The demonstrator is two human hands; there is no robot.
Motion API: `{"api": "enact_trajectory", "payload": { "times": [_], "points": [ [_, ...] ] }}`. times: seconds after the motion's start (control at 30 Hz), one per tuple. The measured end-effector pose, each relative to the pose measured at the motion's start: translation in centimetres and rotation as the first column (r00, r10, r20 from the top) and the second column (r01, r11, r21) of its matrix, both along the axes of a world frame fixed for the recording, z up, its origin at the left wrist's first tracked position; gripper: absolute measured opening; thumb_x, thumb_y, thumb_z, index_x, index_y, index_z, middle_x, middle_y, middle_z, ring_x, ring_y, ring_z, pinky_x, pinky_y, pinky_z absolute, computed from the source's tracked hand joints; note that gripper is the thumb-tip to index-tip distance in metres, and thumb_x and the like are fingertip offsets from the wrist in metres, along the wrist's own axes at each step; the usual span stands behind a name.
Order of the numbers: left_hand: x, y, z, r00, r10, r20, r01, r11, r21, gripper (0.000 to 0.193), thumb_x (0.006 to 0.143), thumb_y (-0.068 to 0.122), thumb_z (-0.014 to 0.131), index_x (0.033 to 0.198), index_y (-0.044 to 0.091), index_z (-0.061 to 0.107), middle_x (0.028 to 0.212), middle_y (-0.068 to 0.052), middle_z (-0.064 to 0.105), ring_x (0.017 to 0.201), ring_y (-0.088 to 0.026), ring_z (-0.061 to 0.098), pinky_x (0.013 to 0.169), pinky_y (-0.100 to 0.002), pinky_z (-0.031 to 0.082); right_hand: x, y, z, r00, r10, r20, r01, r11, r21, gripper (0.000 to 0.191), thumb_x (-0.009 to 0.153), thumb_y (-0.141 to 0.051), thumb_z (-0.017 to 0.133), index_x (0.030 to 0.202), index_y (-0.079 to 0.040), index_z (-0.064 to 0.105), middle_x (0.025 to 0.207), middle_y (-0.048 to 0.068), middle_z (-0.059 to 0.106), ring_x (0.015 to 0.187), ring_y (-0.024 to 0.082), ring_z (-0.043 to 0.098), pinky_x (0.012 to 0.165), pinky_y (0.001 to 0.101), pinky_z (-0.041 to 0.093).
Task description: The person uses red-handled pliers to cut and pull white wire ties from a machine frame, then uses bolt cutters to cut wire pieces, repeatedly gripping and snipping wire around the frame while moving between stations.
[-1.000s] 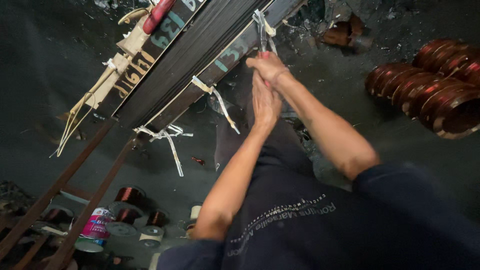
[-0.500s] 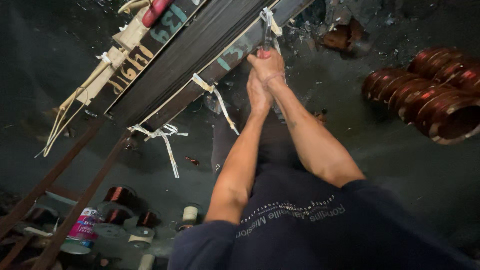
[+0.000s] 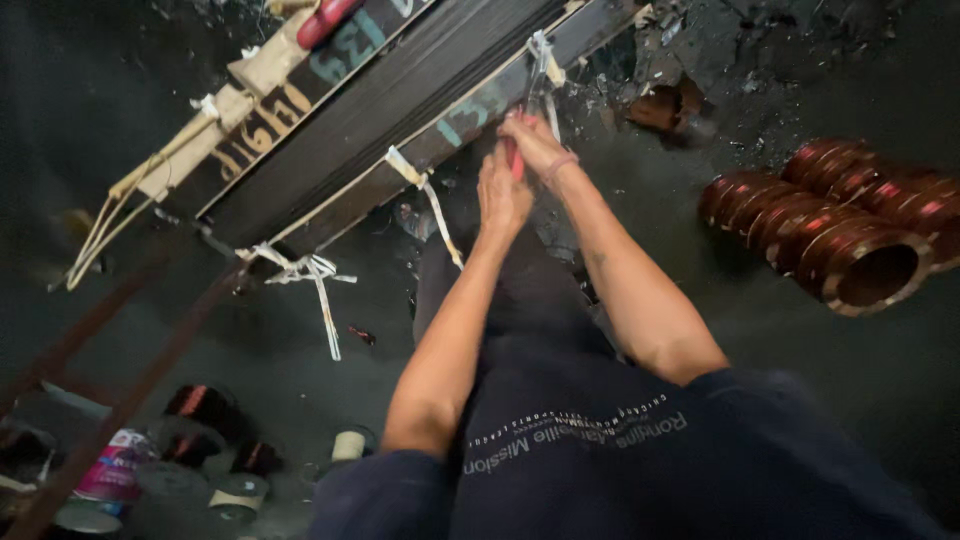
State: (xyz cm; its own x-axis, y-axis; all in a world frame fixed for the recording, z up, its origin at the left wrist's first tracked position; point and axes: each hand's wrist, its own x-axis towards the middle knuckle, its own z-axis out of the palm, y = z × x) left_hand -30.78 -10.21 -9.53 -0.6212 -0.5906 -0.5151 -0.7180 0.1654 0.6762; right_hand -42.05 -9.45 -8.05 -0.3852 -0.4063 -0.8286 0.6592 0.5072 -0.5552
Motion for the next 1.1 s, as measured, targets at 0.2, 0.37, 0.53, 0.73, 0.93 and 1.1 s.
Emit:
{"api": "enact_trajectory", "payload": {
  "times": [0.2, 0.37, 0.53, 0.73, 0.93, 1.1],
  "points": [
    [6.3, 1.3, 2.3, 1.0, 0.0, -0.026, 0.002, 0.998, 0.069, 0.047, 0.086, 0.011, 0.067, 0.13, 0.0, 0.054, 0.115, -0.029, 0.063, 0.111, -0.049, 0.059, 0.096, -0.054, 0.047, 5.4, 2.8, 0.8, 0.946, 0.312, -0.089, -0.29, 0.936, 0.202, 0.033, 0.094, -0.039, 0.065, 0.103, -0.008, 0.064, 0.091, 0.007, 0.066, 0.085, 0.018, 0.062, 0.078, 0.0351, 0.049],
    [11.0, 2.9, 4.3, 0.977, 0.044, -0.21, 0.01, 0.967, 0.253, 0.04, 0.086, 0.028, 0.077, 0.113, 0.002, 0.064, 0.11, -0.022, 0.067, 0.106, -0.041, 0.063, 0.093, -0.047, 0.051, 9.1, 4.6, 1.0, 0.728, 0.539, -0.423, -0.431, 0.84, 0.329, 0.046, 0.092, -0.047, 0.066, 0.115, -0.007, 0.065, 0.103, 0.014, 0.07, 0.096, 0.03, 0.068, 0.086, 0.0426, 0.052],
    [14.6, -0.1, 3.9, 0.975, 0.191, -0.114, -0.159, 0.958, 0.24, 0.044, 0.093, 0.03, 0.071, 0.126, 0.003, 0.065, 0.106, -0.016, 0.071, 0.096, -0.031, 0.07, 0.086, -0.041, 0.055, 5.5, 3.1, 1.0, 0.452, 0.597, -0.663, -0.494, 0.786, 0.371, 0.042, 0.09, -0.037, 0.076, 0.113, -0.007, 0.056, 0.099, 0.008, 0.072, 0.09, 0.028, 0.072, 0.085, 0.0428, 0.056],
    [18.9, -3.7, 1.6, 0.901, 0.432, -0.03, -0.426, 0.897, 0.115, 0.031, 0.095, 0.026, 0.069, 0.118, 0.006, 0.071, 0.102, -0.015, 0.078, 0.094, -0.029, 0.078, 0.083, -0.038, 0.059, 0.0, -0.3, -0.8, -0.125, 0.621, -0.774, -0.573, 0.592, 0.567, 0.043, 0.074, -0.031, 0.087, 0.102, -0.01, 0.061, 0.093, 0.008, 0.07, 0.083, 0.034, 0.066, 0.101, 0.0566, 0.039],
    [21.2, -3.4, 0.8, 0.812, 0.584, 0.014, -0.567, 0.782, 0.256, 0.033, 0.096, 0.027, 0.064, 0.121, 0.005, 0.07, 0.098, -0.014, 0.079, 0.084, -0.019, 0.077, 0.076, -0.032, 0.061, 3.4, 2.5, 1.4, 0.07, 0.681, -0.729, -0.627, 0.598, 0.498, 0.048, 0.073, -0.036, 0.089, 0.103, -0.009, 0.063, 0.094, 0.01, 0.068, 0.083, 0.035, 0.066, 0.086, 0.0499, 0.046],
    [18.9, -1.7, 1.6, 0.677, 0.736, -0.031, -0.585, 0.563, 0.584, 0.037, 0.106, 0.033, 0.056, 0.122, 0.001, 0.069, 0.101, -0.012, 0.073, 0.084, -0.013, 0.068, 0.076, -0.03, 0.058, 11.8, 1.2, 3.7, 0.104, 0.653, -0.75, -0.699, 0.584, 0.412, 0.05, 0.067, -0.035, 0.087, 0.106, -0.01, 0.065, 0.095, 0.009, 0.072, 0.085, 0.033, 0.069, 0.081, 0.05, 0.043]
  ]
}}
